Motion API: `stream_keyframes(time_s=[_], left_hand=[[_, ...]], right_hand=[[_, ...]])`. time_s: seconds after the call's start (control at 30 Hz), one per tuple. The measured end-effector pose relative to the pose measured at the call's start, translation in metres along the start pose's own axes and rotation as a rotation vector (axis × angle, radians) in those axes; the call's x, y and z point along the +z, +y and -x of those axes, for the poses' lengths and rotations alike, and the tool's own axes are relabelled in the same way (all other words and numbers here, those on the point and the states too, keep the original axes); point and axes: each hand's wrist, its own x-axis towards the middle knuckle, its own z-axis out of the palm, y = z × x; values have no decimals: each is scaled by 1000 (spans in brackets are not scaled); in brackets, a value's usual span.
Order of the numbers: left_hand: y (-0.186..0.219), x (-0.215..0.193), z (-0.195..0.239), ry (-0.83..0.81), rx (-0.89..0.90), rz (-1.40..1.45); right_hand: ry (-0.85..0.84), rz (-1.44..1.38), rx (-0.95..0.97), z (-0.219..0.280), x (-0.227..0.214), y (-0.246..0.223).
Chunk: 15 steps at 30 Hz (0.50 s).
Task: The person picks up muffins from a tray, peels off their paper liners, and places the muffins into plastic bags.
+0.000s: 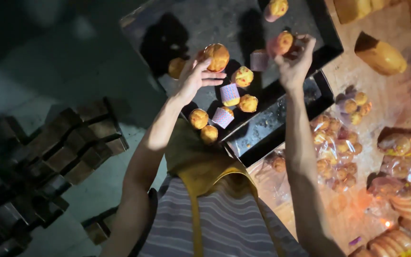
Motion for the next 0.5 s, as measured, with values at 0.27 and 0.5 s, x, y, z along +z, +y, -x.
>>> stream_keyframes(time_s=[0.27, 0.5], left_hand=[[-41, 49, -9, -67, -42, 11], [-41, 98, 11, -81, 93, -112]], right_hand=[[-59, 291, -375, 87, -2, -75], [-137, 349, -227, 115, -19, -92]])
